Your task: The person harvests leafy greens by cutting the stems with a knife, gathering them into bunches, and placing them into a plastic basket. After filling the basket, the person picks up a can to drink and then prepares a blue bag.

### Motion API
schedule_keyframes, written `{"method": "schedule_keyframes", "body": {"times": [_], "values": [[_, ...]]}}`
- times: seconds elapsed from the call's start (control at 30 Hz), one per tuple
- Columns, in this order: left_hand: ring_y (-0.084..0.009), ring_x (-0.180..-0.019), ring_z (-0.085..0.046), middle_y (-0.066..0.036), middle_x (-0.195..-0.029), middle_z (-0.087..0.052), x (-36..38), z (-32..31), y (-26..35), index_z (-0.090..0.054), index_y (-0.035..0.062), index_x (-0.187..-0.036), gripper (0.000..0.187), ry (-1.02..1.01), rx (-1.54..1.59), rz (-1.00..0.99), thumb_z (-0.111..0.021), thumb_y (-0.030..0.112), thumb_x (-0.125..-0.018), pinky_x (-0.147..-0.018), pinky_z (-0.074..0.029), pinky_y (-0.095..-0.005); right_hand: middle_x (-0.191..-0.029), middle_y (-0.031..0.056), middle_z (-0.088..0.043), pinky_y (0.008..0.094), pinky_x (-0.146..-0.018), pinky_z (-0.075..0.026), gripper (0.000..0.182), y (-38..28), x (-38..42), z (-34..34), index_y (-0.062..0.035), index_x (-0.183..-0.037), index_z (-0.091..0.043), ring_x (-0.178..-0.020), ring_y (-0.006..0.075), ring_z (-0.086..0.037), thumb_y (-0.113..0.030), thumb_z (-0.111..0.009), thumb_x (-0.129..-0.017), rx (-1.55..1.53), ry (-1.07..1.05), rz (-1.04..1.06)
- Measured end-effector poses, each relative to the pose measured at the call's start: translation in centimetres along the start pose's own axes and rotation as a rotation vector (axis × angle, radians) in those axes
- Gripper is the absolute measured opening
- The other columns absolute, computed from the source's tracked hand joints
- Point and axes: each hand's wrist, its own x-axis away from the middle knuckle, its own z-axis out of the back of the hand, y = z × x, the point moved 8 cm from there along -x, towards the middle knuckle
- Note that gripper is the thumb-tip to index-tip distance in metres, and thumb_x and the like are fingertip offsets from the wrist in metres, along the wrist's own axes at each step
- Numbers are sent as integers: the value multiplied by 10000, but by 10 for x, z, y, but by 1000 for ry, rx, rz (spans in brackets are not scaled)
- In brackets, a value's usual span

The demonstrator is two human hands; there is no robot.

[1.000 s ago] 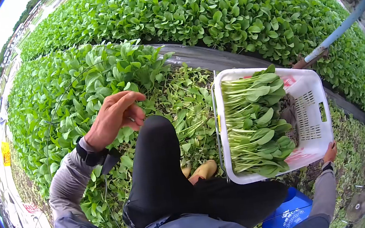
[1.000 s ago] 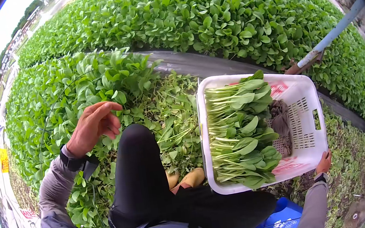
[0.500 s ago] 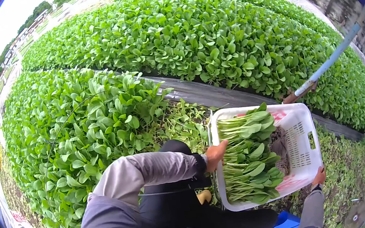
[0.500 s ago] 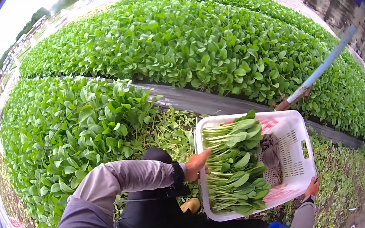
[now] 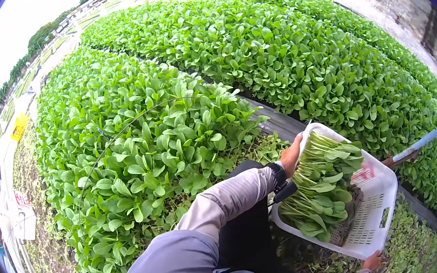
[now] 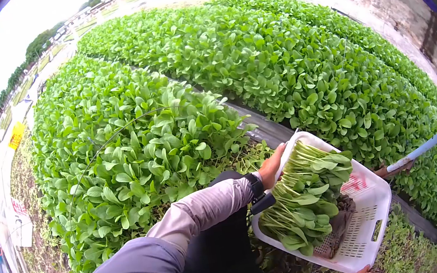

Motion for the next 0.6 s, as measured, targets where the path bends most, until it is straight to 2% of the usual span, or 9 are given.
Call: {"method": "schedule_keyframes", "body": {"times": [0.1, 0.2, 0.23, 0.3, 0.37, 0.43, 0.5, 0.53, 0.6], "values": [[-311, -1111, -714, -191, -1317, -670, -14, 28, 16, -540, -27, -1443, 860, 41, 9, -56, -626, 666, -941, -946, -585, -482, -1198, 355, -670, 567, -952, -499, 606, -52, 42, -2, 141, -1213, -638, -1078, 517, -647, -427, -486, -1068, 99, -66, 2], [-259, -1111, -710, -158, -1298, -694, -30, 40, 12, -605, 0, -1404, 811, 18, -164, -72, -624, 666, -942, -929, -578, -417, -1198, 360, -661, 566, -934, -497, 577, -76, 44, 2, 135, -1260, -601, -1070, 510, -650, -396, -461, -1084, -48, 126, 181], [-253, -1120, -699, -157, -1292, -696, 8, 27, 22, -618, -13, -1387, 809, 159, -256, -146, -618, 665, -945, -955, -547, -368, -1212, 358, -657, 562, -942, -496, 553, -73, 37, -4, 130, -1278, -586, -1092, 507, -647, -372, -450, -1090, -81, -16, 193], [-308, -1320, -566, -235, -1406, -613, 18, 20, 39, -583, -84, -1407, 964, 170, -735, -345, -548, 757, -937, -1081, -443, -371, -1226, 356, -653, 558, -950, -496, 530, -86, 34, -9, 124, -1296, -572, -1114, 505, -644, -348, -439, -1096, -116, -144, 211], [-318, -1353, -542, -243, -1497, -530, 99, -46, 63, -394, -86, -1540, 1015, -174, -729, -578, -470, 761, -987, -1128, -426, -388, -1268, 362, -634, 546, -972, -491, 508, -95, 43, 1, 118, -1305, -567, -1166, 505, -626, -326, -438, -1096, -18, -160, 163], [-285, -1322, -575, -202, -1463, -569, 210, -105, 58, -327, 15, -1596, 944, -431, -413, -272, -384, 760, -1018, -1100, -459, -459, -1325, 344, -612, 514, -1041, -471, 517, -113, 54, 14, 154, -1350, -540, -1221, 500, -588, -278, -445, -1082, 29, -120, 215], [-307, -1333, -573, -213, -1494, -548, 340, -159, 54, -324, 23, -1602, 941, -855, -246, -265, -302, 767, -1026, -1113, -449, -468, -1297, 367, -610, 530, -1024, -469, 480, -129, 66, 28, 136, -1304, -558, -1211, 509, -588, -273, -445, -1079, 0, -257, 183], [-288, -1302, -596, -227, -1431, -583, 402, -176, 46, -255, -20, -1611, 993, -971, -186, -268, -296, 777, -1021, -1099, -470, -424, -1238, 368, -630, 554, -984, -483, 461, -135, 70, 35, 123, -1264, -559, -1160, 525, -612, -280, -443, -1072, -22, -217, 226], [-275, -1313, -599, -213, -1366, -635, 485, -187, 13, -405, -40, -1542, 879, -1071, -68, -219, -384, 693, -1056, -1136, -442, -431, -1196, 369, -646, 565, -969, -506, 435, -124, 58, 13, 110, -1229, -565, -1111, 533, -637, -277, -468, -1055, 64, -202, 233]]}}
